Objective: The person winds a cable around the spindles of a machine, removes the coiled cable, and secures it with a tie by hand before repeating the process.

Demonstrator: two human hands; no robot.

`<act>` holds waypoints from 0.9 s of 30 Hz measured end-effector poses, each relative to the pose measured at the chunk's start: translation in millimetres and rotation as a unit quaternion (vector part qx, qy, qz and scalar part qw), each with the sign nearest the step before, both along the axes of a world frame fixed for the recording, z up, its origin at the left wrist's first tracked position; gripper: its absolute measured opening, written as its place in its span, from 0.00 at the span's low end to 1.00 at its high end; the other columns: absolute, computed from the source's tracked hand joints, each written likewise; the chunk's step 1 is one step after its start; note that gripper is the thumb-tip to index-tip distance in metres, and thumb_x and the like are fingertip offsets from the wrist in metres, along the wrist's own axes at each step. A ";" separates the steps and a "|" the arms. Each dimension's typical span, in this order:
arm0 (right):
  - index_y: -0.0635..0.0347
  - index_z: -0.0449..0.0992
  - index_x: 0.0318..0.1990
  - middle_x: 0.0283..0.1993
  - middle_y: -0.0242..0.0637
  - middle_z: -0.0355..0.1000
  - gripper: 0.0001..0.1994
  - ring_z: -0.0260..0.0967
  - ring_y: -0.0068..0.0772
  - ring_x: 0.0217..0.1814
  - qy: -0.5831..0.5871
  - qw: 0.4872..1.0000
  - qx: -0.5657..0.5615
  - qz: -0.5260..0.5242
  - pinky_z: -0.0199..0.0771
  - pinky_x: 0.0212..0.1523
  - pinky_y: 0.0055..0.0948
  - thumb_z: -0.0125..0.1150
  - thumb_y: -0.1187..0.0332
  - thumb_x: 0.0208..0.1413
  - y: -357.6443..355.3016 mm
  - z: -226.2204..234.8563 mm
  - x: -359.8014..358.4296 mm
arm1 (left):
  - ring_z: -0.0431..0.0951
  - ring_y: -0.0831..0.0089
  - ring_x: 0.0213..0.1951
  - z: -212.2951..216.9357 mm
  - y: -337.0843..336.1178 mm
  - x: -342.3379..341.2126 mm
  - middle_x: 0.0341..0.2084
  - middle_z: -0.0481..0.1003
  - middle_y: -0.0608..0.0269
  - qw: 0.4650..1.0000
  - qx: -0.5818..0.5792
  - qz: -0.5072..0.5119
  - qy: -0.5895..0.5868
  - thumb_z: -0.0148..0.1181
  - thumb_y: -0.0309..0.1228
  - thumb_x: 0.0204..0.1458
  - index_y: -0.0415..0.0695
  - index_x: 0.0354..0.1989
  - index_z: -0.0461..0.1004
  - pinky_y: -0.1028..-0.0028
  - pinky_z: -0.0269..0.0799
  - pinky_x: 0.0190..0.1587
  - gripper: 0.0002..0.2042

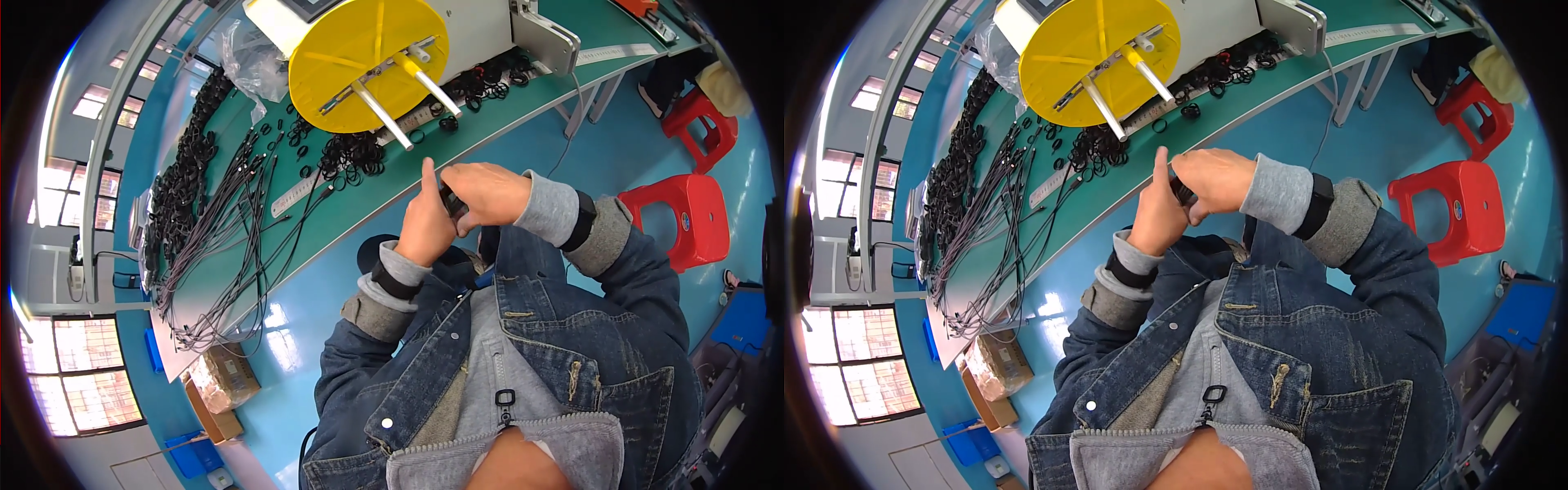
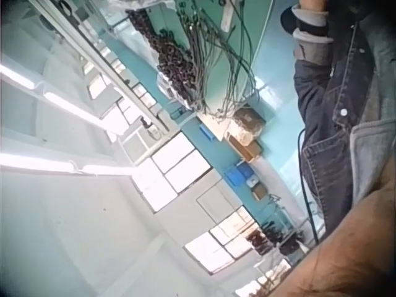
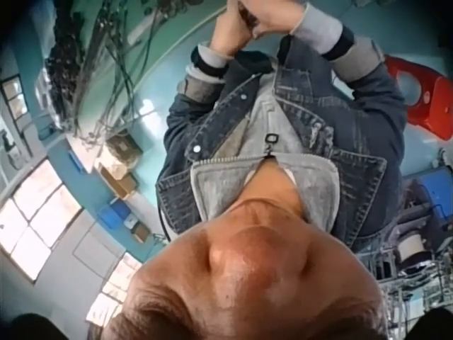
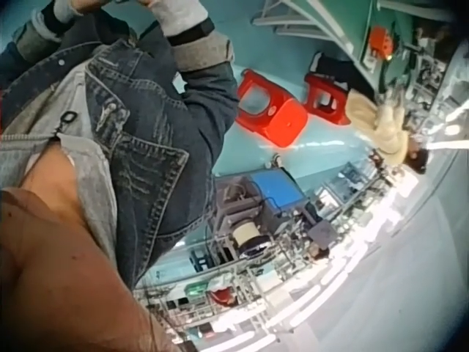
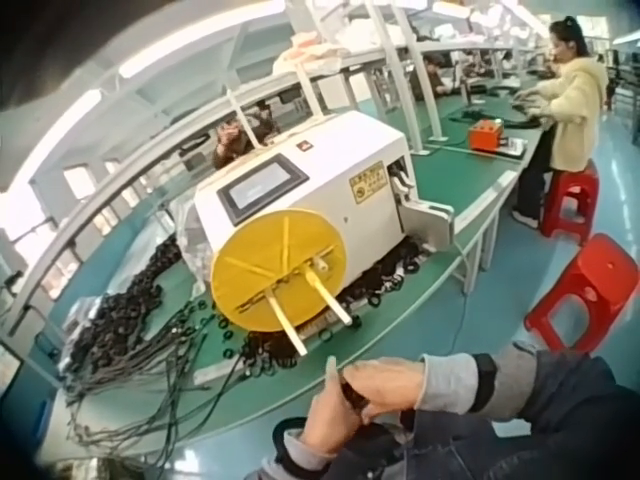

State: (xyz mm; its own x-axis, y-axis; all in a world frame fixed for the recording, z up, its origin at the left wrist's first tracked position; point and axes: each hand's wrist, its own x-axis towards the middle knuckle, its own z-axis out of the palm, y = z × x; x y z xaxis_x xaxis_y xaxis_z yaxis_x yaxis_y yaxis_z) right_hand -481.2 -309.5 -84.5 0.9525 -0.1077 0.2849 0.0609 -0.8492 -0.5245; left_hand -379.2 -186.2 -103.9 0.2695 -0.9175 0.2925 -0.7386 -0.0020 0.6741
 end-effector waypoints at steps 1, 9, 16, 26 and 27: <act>0.69 0.69 0.32 0.24 0.50 0.71 0.18 0.70 0.52 0.27 0.017 1.000 -0.024 -0.001 0.71 0.31 0.42 0.66 0.65 0.36 0.5 -0.2 0.3 | 0.73 0.49 0.28 -3.1 -1.1 -2.8 0.26 0.73 0.47 1.000 -0.001 0.000 0.000 0.62 0.28 0.41 0.31 0.56 0.52 0.63 0.70 0.30 0.34; 0.64 0.71 0.22 0.25 0.48 0.71 0.04 0.70 0.51 0.28 0.064 0.991 -0.087 -0.077 0.71 0.28 0.42 0.54 0.76 0.34 27.6 -12.7 4.8 | 0.73 0.53 0.30 -34.6 8.5 -6.8 0.28 0.72 0.48 0.987 -0.017 0.105 -0.117 0.53 0.22 0.41 0.29 0.60 0.45 0.63 0.71 0.29 0.35; 0.64 0.69 0.24 0.23 0.46 0.68 0.04 0.69 0.51 0.26 -0.032 0.989 -0.105 -0.104 0.70 0.27 0.41 0.54 0.76 0.36 46.9 -20.1 13.1 | 0.74 0.56 0.26 -35.7 19.5 -4.6 0.26 0.72 0.48 0.978 -0.128 0.080 -0.143 0.49 0.25 0.44 0.27 0.59 0.47 0.65 0.71 0.27 0.32; 0.64 0.69 0.23 0.25 0.46 0.70 0.03 0.70 0.48 0.27 0.071 0.987 -0.119 -0.083 0.71 0.26 0.40 0.54 0.76 0.37 43.0 -24.1 16.3 | 0.75 0.58 0.23 -36.7 24.1 -1.2 0.23 0.72 0.50 0.985 0.073 0.109 -0.114 0.51 0.26 0.43 0.31 0.60 0.45 0.65 0.71 0.24 0.34; 0.65 0.69 0.23 0.26 0.48 0.70 0.03 0.70 0.49 0.26 0.073 0.989 -0.106 -0.074 0.71 0.26 0.41 0.55 0.75 0.37 42.0 -24.7 17.4 | 0.75 0.58 0.22 -38.1 23.4 1.7 0.22 0.73 0.51 0.989 0.048 0.095 -0.099 0.51 0.27 0.45 0.32 0.60 0.46 0.67 0.72 0.25 0.33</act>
State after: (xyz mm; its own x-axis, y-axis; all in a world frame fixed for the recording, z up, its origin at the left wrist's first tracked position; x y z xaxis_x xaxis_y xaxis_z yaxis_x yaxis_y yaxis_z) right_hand -463.8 -267.5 -109.2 0.9633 -0.2018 0.1772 -0.1355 -0.9349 -0.3280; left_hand -377.4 -162.8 -142.0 0.3850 -0.8822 0.2711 -0.8367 -0.2097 0.5059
